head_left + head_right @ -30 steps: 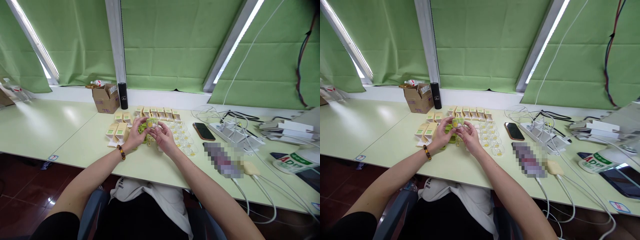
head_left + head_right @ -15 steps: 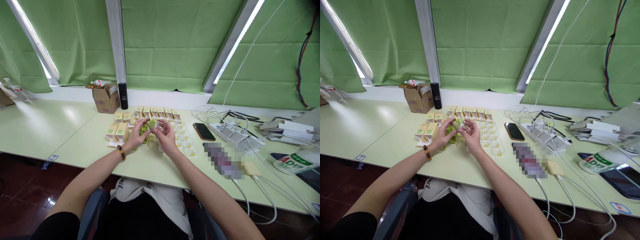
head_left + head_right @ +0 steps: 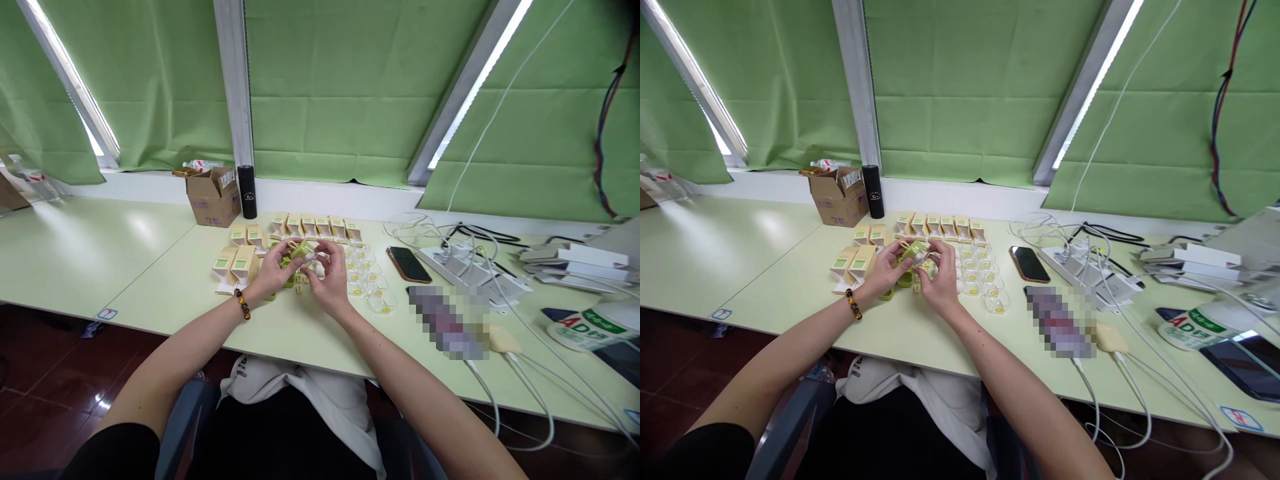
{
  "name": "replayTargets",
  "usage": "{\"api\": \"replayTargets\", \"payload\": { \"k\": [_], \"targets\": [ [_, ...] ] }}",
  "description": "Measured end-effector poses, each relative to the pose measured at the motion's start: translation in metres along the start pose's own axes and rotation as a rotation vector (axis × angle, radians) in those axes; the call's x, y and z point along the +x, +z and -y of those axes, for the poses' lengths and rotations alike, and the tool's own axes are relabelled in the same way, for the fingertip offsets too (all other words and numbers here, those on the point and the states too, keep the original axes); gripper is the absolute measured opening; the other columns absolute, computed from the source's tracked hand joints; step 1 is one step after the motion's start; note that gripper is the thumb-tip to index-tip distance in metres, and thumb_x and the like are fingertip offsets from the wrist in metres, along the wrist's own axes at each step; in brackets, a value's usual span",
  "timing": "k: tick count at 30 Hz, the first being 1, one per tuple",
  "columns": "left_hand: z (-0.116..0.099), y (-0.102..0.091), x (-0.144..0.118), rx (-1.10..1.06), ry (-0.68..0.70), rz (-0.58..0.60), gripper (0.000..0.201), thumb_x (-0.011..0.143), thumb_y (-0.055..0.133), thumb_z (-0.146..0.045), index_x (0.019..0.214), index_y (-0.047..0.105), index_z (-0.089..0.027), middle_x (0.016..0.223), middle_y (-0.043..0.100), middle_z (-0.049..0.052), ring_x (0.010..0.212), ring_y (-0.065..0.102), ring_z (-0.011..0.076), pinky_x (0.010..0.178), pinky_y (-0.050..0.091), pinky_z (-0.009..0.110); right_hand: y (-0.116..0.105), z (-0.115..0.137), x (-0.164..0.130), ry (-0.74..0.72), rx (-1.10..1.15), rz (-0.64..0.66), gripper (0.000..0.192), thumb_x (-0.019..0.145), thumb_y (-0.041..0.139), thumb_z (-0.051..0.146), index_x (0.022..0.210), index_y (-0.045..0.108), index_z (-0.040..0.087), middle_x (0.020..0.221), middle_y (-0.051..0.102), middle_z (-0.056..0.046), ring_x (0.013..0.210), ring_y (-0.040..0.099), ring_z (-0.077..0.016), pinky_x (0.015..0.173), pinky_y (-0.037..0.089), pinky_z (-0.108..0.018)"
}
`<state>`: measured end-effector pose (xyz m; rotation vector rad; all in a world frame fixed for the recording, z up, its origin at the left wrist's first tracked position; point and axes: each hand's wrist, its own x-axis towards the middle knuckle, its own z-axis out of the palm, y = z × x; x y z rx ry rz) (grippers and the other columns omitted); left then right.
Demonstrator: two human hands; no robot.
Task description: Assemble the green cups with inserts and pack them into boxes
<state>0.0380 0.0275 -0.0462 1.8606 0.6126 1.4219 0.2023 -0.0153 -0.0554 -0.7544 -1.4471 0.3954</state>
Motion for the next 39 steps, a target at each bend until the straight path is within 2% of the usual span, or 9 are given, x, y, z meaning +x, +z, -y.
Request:
{"api": "replayTargets", "payload": {
  "k": [6, 12, 16, 21, 24, 27, 33, 37, 39],
  "targets": [
    [0.003, -0.002, 0.002, -0.134, 0.002, -0.01, 0.063, 0.089, 0.081, -0.055, 0.139, 0.061, -0.022, 0.13, 0.067, 0.014, 0.118, 0.07, 0.0247, 0.104, 0.059, 0.041, 0.0, 0.002, 0.004, 0.134, 0.211, 0.02, 0.058, 0.087, 0.081, 0.042, 0.136, 0.052, 0.034, 0.13, 0.058, -0.008, 0.112, 0.064, -0.0245, 0.099, 0.06, -0.045],
    [-0.003, -0.003, 0.003, -0.107, 0.042, 0.024, 0.058, 0.095, 0.075, -0.052, 0.141, 0.059, -0.022, 0.135, 0.066, 0.015, 0.129, 0.065, 0.0271, 0.112, 0.054, 0.045, -0.002, -0.007, 0.01, 0.378, 0.469, 0.077, 0.047, 0.089, 0.076, 0.061, 0.121, 0.058, 0.031, 0.101, 0.07, -0.002, 0.082, 0.072, -0.0198, 0.075, 0.063, -0.038],
    [-0.004, -0.004, 0.003, -0.021, 0.088, 0.06, 0.053, 0.097, 0.071, -0.055, 0.139, 0.063, -0.024, 0.145, 0.06, 0.015, 0.134, 0.062, 0.029, 0.114, 0.053, 0.047, -0.003, -0.012, 0.012, 0.466, 0.551, 0.101, 0.047, 0.086, 0.079, 0.062, 0.116, 0.061, 0.03, 0.09, 0.073, 0.0, 0.079, 0.073, -0.0197, 0.07, 0.063, -0.036],
    [0.001, -0.005, 0.003, -0.001, 0.078, 0.078, 0.057, 0.096, 0.071, -0.054, 0.144, 0.058, -0.026, 0.145, 0.058, 0.015, 0.129, 0.062, 0.0277, 0.11, 0.054, 0.044, -0.003, -0.011, 0.012, 0.44, 0.516, 0.068, 0.048, 0.085, 0.082, 0.06, 0.118, 0.067, 0.028, 0.09, 0.072, -0.001, 0.083, 0.072, -0.021, 0.075, 0.066, -0.041],
    [0.003, -0.006, 0.002, -0.013, 0.075, 0.029, 0.066, 0.095, 0.073, -0.054, 0.15, 0.049, -0.027, 0.143, 0.058, 0.015, 0.121, 0.064, 0.0247, 0.105, 0.056, 0.041, -0.003, -0.009, 0.012, 0.402, 0.452, 0.041, 0.049, 0.084, 0.083, 0.058, 0.12, 0.067, 0.029, 0.103, 0.073, -0.004, 0.091, 0.072, -0.0225, 0.086, 0.067, -0.045],
    [0.001, -0.006, 0.002, -0.016, 0.055, -0.015, 0.063, 0.096, 0.071, -0.055, 0.146, 0.049, -0.026, 0.135, 0.059, 0.013, 0.116, 0.064, 0.0226, 0.103, 0.057, 0.039, -0.002, -0.006, 0.013, 0.355, 0.365, -0.013, 0.054, 0.079, 0.089, 0.05, 0.123, 0.066, 0.029, 0.122, 0.069, -0.007, 0.104, 0.07, -0.023, 0.095, 0.065, -0.045],
    [-0.005, 0.001, 0.001, -0.042, -0.042, -0.023, 0.062, 0.093, 0.075, -0.057, 0.138, 0.049, -0.024, 0.124, 0.06, 0.011, 0.106, 0.067, 0.0201, 0.095, 0.058, 0.035, 0.002, -0.003, 0.007, 0.21, 0.201, 0.007, 0.058, 0.079, 0.087, 0.033, 0.13, 0.06, 0.034, 0.126, 0.061, -0.006, 0.122, 0.059, -0.0239, 0.102, 0.061, -0.044],
    [-0.009, -0.002, 0.001, 0.041, 0.016, -0.019, 0.058, 0.093, 0.076, -0.055, 0.136, 0.054, -0.023, 0.126, 0.063, 0.012, 0.114, 0.066, 0.023, 0.1, 0.056, 0.038, -0.003, 0.004, 0.007, 0.146, 0.135, 0.068, 0.059, 0.082, 0.083, 0.033, 0.136, 0.058, 0.035, 0.131, 0.059, -0.007, 0.123, 0.058, -0.0252, 0.102, 0.059, -0.045],
    [-0.012, -0.007, 0.0, 0.159, 0.088, 0.016, 0.046, 0.095, 0.074, -0.048, 0.131, 0.059, -0.022, 0.127, 0.064, 0.013, 0.115, 0.065, 0.0246, 0.101, 0.056, 0.041, -0.009, 0.007, 0.01, 0.125, 0.136, 0.017, 0.05, 0.088, 0.078, 0.037, 0.134, 0.059, 0.034, 0.128, 0.06, -0.008, 0.12, 0.058, -0.0257, 0.099, 0.059, -0.044]
  ]
}}
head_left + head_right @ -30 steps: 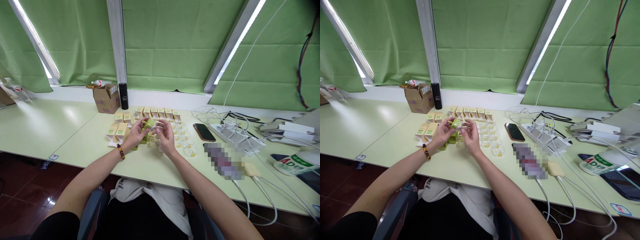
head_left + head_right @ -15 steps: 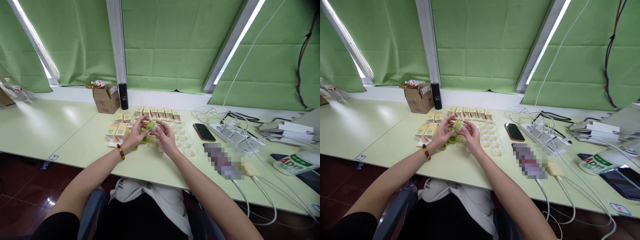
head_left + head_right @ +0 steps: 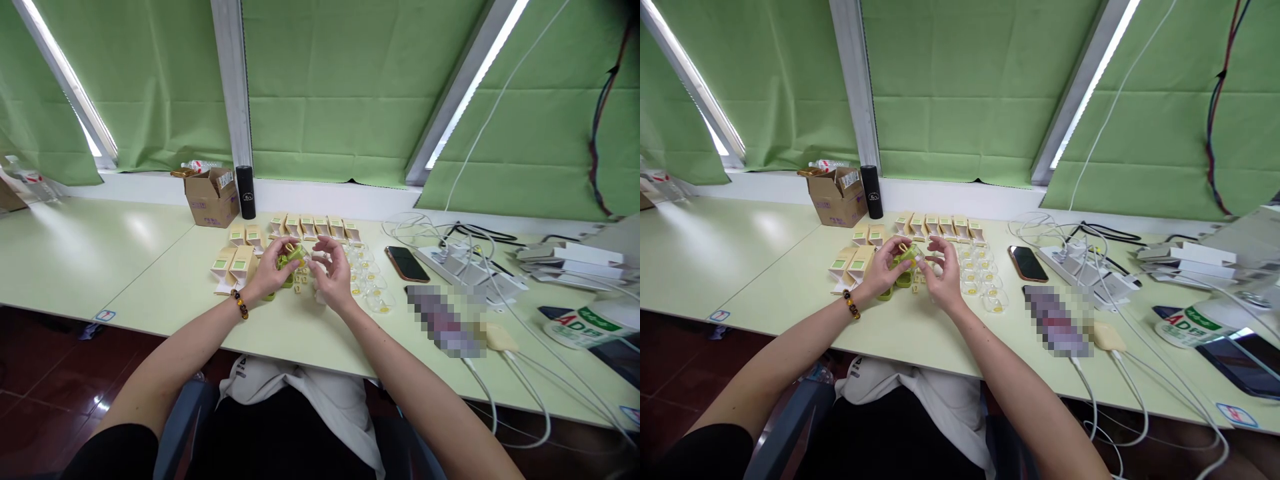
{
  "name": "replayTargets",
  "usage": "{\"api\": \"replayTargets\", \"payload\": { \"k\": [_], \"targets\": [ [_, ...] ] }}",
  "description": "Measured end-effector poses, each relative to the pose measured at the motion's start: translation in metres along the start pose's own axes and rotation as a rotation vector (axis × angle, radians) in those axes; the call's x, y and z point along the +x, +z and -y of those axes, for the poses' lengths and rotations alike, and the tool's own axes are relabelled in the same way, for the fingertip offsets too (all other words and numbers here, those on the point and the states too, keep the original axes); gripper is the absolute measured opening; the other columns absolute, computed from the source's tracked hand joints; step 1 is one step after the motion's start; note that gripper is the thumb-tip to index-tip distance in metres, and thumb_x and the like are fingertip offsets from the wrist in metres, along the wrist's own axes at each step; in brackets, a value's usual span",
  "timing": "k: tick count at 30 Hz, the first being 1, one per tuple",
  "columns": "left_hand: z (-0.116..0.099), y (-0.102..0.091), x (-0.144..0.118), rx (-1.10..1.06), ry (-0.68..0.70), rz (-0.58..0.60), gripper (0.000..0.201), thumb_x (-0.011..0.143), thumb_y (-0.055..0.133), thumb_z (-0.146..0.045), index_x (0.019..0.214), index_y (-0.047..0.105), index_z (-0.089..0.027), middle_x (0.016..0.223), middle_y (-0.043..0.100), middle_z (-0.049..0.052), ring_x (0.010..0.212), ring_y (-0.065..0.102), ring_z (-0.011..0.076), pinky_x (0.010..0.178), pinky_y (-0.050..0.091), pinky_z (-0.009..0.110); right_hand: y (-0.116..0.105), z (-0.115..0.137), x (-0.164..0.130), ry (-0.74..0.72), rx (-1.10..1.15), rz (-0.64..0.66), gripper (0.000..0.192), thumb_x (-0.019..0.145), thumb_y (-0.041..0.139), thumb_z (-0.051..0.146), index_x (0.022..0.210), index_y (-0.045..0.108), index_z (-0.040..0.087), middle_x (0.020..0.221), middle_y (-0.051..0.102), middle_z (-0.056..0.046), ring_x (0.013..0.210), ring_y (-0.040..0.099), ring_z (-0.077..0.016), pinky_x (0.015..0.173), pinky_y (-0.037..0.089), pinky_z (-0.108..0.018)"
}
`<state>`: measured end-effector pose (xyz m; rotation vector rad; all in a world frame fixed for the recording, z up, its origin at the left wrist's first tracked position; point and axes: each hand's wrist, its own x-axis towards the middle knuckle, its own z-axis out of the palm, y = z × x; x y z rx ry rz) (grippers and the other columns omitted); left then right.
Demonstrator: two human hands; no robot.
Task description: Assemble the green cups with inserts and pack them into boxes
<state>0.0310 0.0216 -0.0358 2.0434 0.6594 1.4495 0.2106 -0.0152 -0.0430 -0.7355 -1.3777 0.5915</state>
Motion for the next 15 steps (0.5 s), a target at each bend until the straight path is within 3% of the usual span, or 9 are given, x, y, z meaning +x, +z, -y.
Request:
{"api": "replayTargets", "payload": {
  "k": [3, 7, 11, 15],
  "targets": [
    [-0.005, -0.008, -0.002, 0.174, 0.149, 0.129, 0.033, 0.096, 0.072, -0.038, 0.124, 0.064, -0.022, 0.125, 0.066, 0.013, 0.117, 0.065, 0.0279, 0.104, 0.055, 0.046, -0.009, 0.0, 0.008, -0.02, 0.001, -0.173, 0.036, 0.093, 0.072, 0.043, 0.126, 0.062, 0.031, 0.117, 0.062, -0.007, 0.112, 0.059, -0.0247, 0.092, 0.059, -0.041],
    [-0.01, -0.01, -0.006, 0.287, 0.321, 0.441, 0.036, 0.097, 0.068, -0.031, 0.131, 0.06, -0.021, 0.129, 0.065, 0.015, 0.124, 0.064, 0.0307, 0.106, 0.056, 0.048, -0.018, -0.009, 0.017, -0.014, -0.051, -0.345, 0.033, 0.092, 0.068, 0.044, 0.119, 0.062, 0.028, 0.108, 0.062, -0.004, 0.104, 0.06, -0.0224, 0.084, 0.058, -0.037],
    [-0.014, -0.005, -0.01, 0.401, 0.437, 0.615, 0.036, 0.098, 0.063, -0.03, 0.132, 0.058, -0.019, 0.13, 0.065, 0.018, 0.118, 0.065, 0.0303, 0.102, 0.057, 0.045, -0.018, -0.013, 0.018, -0.023, -0.081, -0.364, 0.03, 0.092, 0.067, 0.041, 0.117, 0.062, 0.026, 0.105, 0.062, -0.003, 0.099, 0.06, -0.0207, 0.082, 0.055, -0.035],
    [-0.021, 0.0, -0.013, 0.542, 0.509, 0.747, 0.026, 0.1, 0.058, -0.033, 0.121, 0.06, -0.017, 0.119, 0.068, 0.017, 0.106, 0.066, 0.0296, 0.091, 0.056, 0.044, -0.017, -0.012, 0.017, -0.019, -0.103, -0.351, 0.03, 0.093, 0.066, 0.041, 0.118, 0.062, 0.026, 0.106, 0.064, -0.004, 0.101, 0.061, -0.0214, 0.083, 0.055, -0.036]
  ]
}}
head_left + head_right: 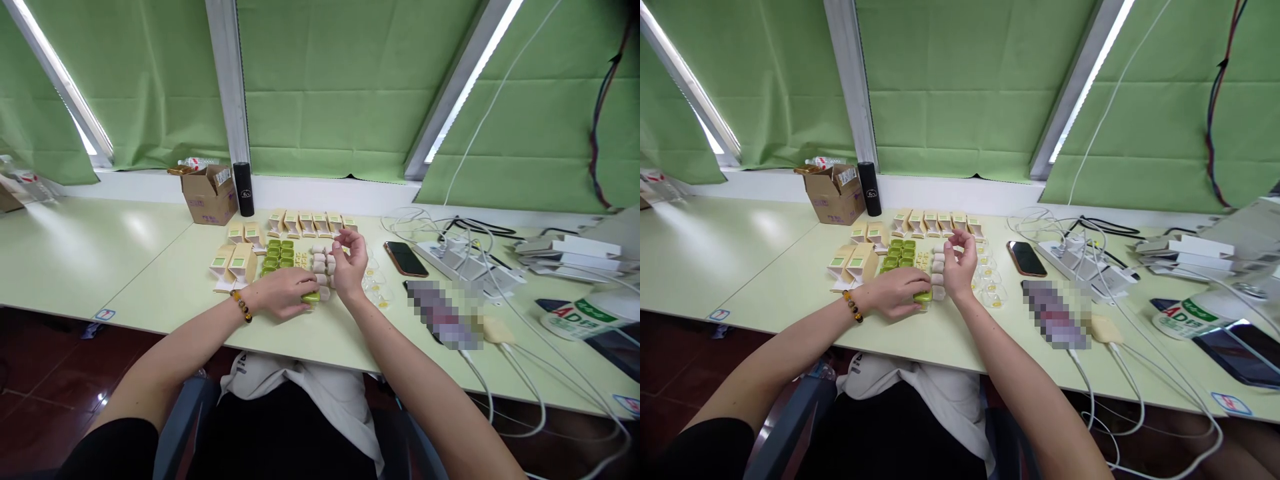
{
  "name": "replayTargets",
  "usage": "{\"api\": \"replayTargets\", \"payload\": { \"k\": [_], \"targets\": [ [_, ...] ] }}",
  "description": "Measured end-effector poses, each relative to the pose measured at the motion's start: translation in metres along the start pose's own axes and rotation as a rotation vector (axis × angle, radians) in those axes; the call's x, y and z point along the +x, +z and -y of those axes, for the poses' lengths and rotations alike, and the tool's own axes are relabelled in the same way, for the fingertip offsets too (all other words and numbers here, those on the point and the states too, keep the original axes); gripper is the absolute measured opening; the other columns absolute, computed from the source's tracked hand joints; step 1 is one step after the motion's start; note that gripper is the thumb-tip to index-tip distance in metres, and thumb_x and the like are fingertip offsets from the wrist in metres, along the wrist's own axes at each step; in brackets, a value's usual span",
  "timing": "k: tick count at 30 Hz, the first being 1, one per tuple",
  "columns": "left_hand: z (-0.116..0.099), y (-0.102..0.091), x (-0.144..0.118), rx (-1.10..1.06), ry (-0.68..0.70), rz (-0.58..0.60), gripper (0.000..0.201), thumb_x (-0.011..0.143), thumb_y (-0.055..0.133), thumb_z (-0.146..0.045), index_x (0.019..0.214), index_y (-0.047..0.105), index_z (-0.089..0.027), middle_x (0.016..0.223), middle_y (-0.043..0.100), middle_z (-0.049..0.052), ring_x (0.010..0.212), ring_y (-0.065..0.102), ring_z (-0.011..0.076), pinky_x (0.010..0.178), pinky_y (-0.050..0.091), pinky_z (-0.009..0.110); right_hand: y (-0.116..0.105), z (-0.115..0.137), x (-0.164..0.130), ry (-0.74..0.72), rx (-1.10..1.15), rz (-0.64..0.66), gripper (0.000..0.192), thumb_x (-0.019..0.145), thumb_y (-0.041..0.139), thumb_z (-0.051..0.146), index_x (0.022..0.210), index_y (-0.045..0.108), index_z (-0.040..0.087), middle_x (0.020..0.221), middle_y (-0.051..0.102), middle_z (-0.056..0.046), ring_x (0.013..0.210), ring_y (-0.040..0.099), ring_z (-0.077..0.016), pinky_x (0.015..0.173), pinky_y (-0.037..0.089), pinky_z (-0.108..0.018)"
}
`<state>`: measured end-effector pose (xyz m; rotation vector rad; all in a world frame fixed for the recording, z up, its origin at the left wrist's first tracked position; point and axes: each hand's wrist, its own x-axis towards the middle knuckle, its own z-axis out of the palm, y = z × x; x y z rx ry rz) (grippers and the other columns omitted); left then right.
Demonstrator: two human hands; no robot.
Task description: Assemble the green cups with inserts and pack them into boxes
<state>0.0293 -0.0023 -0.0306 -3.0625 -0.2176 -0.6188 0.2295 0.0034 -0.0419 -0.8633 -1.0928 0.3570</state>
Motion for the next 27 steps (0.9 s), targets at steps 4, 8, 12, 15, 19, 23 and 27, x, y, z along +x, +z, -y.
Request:
{"api": "replayTargets", "payload": {
  "k": [4, 8, 12, 15, 19, 23, 27],
  "targets": [
    [-0.004, -0.002, 0.003, 0.13, 0.058, 0.125, 0.024, 0.1, 0.059, -0.037, 0.115, 0.061, -0.017, 0.11, 0.069, 0.015, 0.096, 0.065, 0.0292, 0.088, 0.053, 0.045, -0.001, -0.002, 0.0, 0.004, -0.009, 0.003, 0.03, 0.093, 0.065, 0.042, 0.118, 0.062, 0.026, 0.106, 0.064, -0.004, 0.102, 0.062, -0.0216, 0.084, 0.054, -0.036],
    [-0.004, -0.005, 0.004, 0.192, 0.093, 0.165, 0.025, 0.099, 0.06, -0.037, 0.116, 0.062, -0.018, 0.109, 0.07, 0.015, 0.092, 0.064, 0.0288, 0.091, 0.05, 0.047, -0.001, -0.003, 0.0, -0.007, -0.011, 0.013, 0.029, 0.094, 0.065, 0.04, 0.118, 0.062, 0.025, 0.106, 0.064, -0.004, 0.102, 0.062, -0.0214, 0.084, 0.054, -0.035],
    [-0.003, -0.006, 0.004, 0.195, 0.082, 0.174, 0.031, 0.097, 0.063, -0.039, 0.121, 0.062, -0.02, 0.116, 0.072, 0.015, 0.099, 0.066, 0.0297, 0.098, 0.048, 0.048, -0.001, -0.004, 0.0, -0.004, -0.005, 0.022, 0.029, 0.094, 0.065, 0.041, 0.118, 0.062, 0.025, 0.104, 0.064, -0.004, 0.1, 0.062, -0.0209, 0.082, 0.054, -0.035],
    [-0.001, -0.006, 0.004, 0.191, 0.09, 0.131, 0.04, 0.097, 0.064, -0.046, 0.126, 0.061, -0.019, 0.122, 0.072, 0.016, 0.103, 0.067, 0.0302, 0.102, 0.047, 0.05, -0.001, -0.005, 0.0, 0.009, -0.001, 0.018, 0.03, 0.093, 0.065, 0.041, 0.118, 0.062, 0.025, 0.104, 0.064, -0.004, 0.099, 0.062, -0.0212, 0.08, 0.054, -0.035],
    [0.009, -0.007, 0.004, 0.203, -0.007, -0.101, 0.031, 0.1, 0.058, -0.036, 0.125, 0.062, -0.018, 0.121, 0.073, 0.014, 0.107, 0.068, 0.0287, 0.105, 0.047, 0.05, -0.001, -0.004, 0.001, 0.003, 0.01, 0.002, 0.029, 0.093, 0.066, 0.041, 0.117, 0.063, 0.025, 0.102, 0.064, -0.004, 0.098, 0.061, -0.0212, 0.081, 0.054, -0.035],
    [0.026, -0.02, 0.007, 0.254, -0.288, -0.354, 0.021, 0.094, 0.05, -0.013, 0.104, 0.067, -0.019, 0.112, 0.074, 0.011, 0.102, 0.067, 0.0249, 0.099, 0.048, 0.045, -0.001, -0.002, 0.001, -0.007, 0.012, 0.004, 0.028, 0.094, 0.065, 0.041, 0.117, 0.063, 0.025, 0.103, 0.064, -0.003, 0.098, 0.062, -0.0209, 0.081, 0.054, -0.035],
    [0.057, -0.041, 0.014, 0.343, -0.624, -0.346, 0.021, 0.095, 0.048, -0.016, 0.093, 0.069, -0.019, 0.1, 0.074, 0.01, 0.095, 0.066, 0.0251, 0.096, 0.044, 0.046, 0.0, -0.004, 0.0, -0.007, 0.002, 0.008, 0.027, 0.095, 0.064, 0.041, 0.117, 0.063, 0.026, 0.102, 0.064, -0.003, 0.098, 0.062, -0.0206, 0.08, 0.055, -0.035]
  ]
}}
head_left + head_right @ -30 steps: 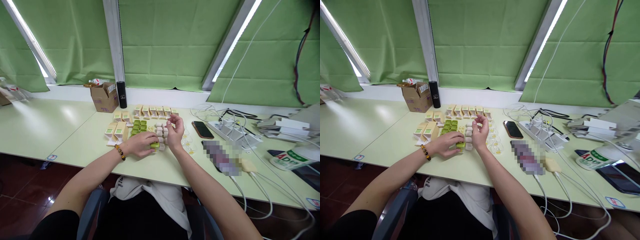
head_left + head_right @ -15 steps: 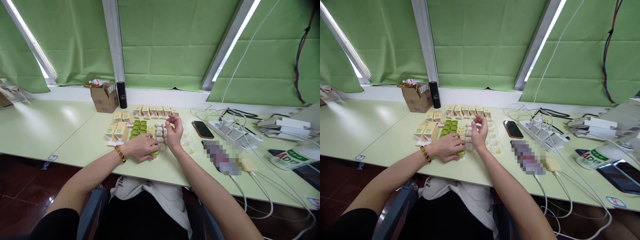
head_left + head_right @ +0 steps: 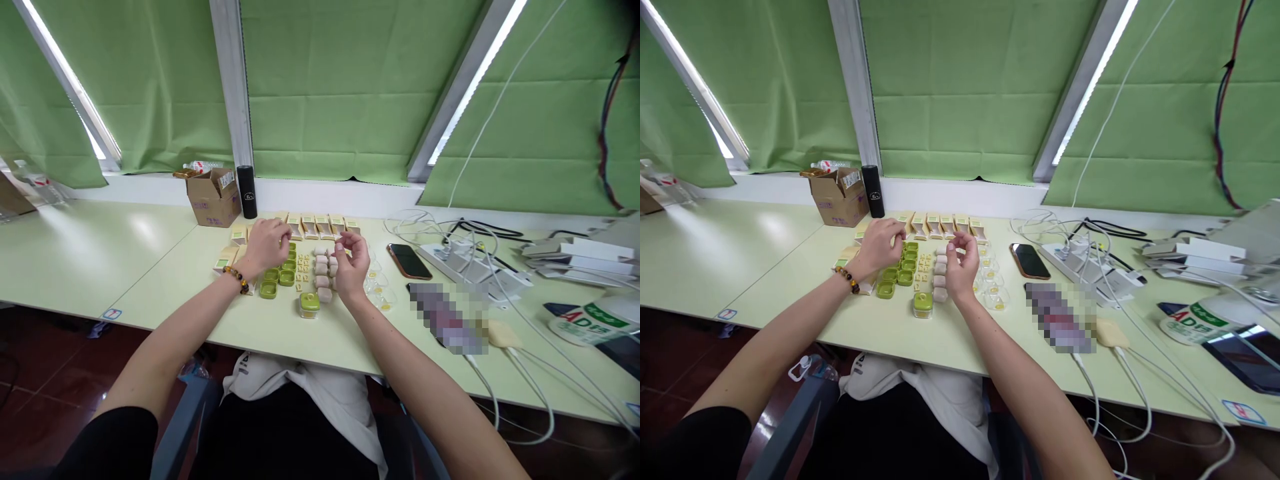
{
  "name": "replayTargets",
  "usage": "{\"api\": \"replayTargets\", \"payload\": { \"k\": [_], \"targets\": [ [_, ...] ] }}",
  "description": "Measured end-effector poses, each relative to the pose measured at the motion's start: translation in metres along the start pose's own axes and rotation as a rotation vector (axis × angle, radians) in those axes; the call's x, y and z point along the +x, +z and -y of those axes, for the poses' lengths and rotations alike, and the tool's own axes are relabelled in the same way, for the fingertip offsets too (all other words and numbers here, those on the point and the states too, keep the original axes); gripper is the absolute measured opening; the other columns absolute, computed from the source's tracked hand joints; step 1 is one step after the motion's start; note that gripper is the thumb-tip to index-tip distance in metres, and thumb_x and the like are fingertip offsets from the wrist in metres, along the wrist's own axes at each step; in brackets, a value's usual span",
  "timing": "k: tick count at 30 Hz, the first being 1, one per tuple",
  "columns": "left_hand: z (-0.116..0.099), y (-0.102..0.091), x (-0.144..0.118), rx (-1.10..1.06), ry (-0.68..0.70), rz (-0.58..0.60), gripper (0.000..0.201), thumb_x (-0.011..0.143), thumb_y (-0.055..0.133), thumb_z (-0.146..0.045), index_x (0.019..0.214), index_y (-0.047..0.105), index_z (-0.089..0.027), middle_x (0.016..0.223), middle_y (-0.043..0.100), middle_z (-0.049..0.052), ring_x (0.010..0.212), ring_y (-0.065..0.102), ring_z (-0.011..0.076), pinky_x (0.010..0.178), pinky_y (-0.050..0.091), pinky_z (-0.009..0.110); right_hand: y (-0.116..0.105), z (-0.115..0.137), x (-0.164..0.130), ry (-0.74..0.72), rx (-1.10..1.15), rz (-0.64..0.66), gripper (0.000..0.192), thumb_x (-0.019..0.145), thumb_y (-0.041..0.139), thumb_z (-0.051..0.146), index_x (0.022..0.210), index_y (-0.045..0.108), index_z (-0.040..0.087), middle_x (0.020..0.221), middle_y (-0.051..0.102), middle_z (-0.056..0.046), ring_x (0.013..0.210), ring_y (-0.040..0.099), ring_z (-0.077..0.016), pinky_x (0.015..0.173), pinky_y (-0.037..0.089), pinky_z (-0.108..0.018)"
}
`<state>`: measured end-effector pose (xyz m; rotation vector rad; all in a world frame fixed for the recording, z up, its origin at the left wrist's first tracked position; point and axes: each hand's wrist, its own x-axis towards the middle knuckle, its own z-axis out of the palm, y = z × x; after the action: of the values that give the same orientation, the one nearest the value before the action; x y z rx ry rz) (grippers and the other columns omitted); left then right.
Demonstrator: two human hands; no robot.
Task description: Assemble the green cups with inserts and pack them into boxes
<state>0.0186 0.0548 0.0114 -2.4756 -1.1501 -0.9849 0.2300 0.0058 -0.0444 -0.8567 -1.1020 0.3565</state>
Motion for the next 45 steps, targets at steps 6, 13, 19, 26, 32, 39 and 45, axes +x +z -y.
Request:
{"api": "replayTargets", "payload": {
  "k": [6, 13, 19, 26, 32, 39, 45],
  "targets": [
    [0.047, 0.028, 0.05, 0.118, -0.283, 0.48, 0.031, 0.088, 0.062, -0.036, 0.106, 0.078, -0.015, 0.111, 0.074, 0.02, 0.123, 0.057, 0.0412, 0.103, 0.038, 0.053, 0.001, -0.002, 0.0, 0.001, 0.003, 0.014, 0.026, 0.095, 0.064, 0.04, 0.115, 0.064, 0.025, 0.102, 0.065, -0.003, 0.095, 0.062, -0.0201, 0.08, 0.054, -0.034],
    [0.061, 0.076, 0.072, 0.072, -0.407, 0.592, 0.025, 0.082, 0.069, -0.033, 0.096, 0.073, -0.013, 0.11, 0.071, 0.019, 0.129, 0.049, 0.0391, 0.108, 0.036, 0.053, 0.001, 0.0, -0.001, 0.015, -0.025, 0.024, 0.028, 0.094, 0.064, 0.043, 0.114, 0.065, 0.024, 0.1, 0.066, -0.004, 0.097, 0.062, -0.0208, 0.083, 0.054, -0.035],
    [0.06, 0.093, 0.076, 0.039, -0.473, 0.618, 0.012, 0.077, 0.073, -0.025, 0.077, 0.065, -0.017, 0.102, 0.069, 0.019, 0.129, 0.047, 0.0437, 0.104, 0.038, 0.057, 0.002, 0.001, -0.001, 0.02, -0.012, 0.025, 0.028, 0.094, 0.064, 0.043, 0.115, 0.064, 0.024, 0.098, 0.066, -0.004, 0.095, 0.062, -0.0211, 0.083, 0.055, -0.037],
    [0.059, 0.067, 0.066, 0.052, -0.441, 0.483, 0.008, 0.09, 0.058, -0.019, 0.084, 0.063, -0.016, 0.116, 0.065, 0.02, 0.125, 0.046, 0.0389, 0.101, 0.036, 0.055, 0.001, 0.003, -0.002, 0.028, -0.015, 0.051, 0.029, 0.095, 0.064, 0.044, 0.116, 0.065, 0.023, 0.102, 0.067, -0.004, 0.096, 0.063, -0.0212, 0.085, 0.055, -0.037],
    [0.029, 0.028, 0.03, 0.091, -0.216, 0.164, 0.034, 0.099, 0.041, -0.019, 0.125, 0.061, -0.012, 0.148, 0.053, 0.024, 0.129, 0.041, 0.041, 0.103, 0.033, 0.061, 0.003, 0.001, 0.001, 0.06, -0.048, 0.136, 0.029, 0.094, 0.066, 0.044, 0.113, 0.067, 0.022, 0.107, 0.071, -0.008, 0.099, 0.065, -0.0225, 0.086, 0.056, -0.039],
    [-0.049, -0.006, -0.047, 0.024, 0.059, 0.057, 0.054, 0.101, 0.042, -0.016, 0.155, 0.043, -0.017, 0.155, 0.052, 0.02, 0.125, 0.047, 0.0389, 0.101, 0.034, 0.056, 0.007, 0.004, -0.003, 0.071, 0.008, 0.432, 0.055, 0.099, 0.065, 0.057, 0.148, 0.055, 0.035, 0.155, 0.049, -0.012, 0.111, 0.069, -0.0214, 0.105, 0.058, -0.049],
    [-0.069, -0.014, -0.077, -0.067, 0.172, 0.103, 0.056, 0.103, 0.046, -0.022, 0.159, 0.041, -0.02, 0.156, 0.052, 0.019, 0.132, 0.047, 0.0395, 0.108, 0.034, 0.058, 0.006, 0.016, -0.006, -0.001, -0.063, 0.393, 0.044, 0.101, 0.059, 0.062, 0.132, 0.071, 0.033, 0.146, 0.047, -0.013, 0.132, 0.059, -0.0267, 0.097, 0.064, -0.044]
  ]
}}
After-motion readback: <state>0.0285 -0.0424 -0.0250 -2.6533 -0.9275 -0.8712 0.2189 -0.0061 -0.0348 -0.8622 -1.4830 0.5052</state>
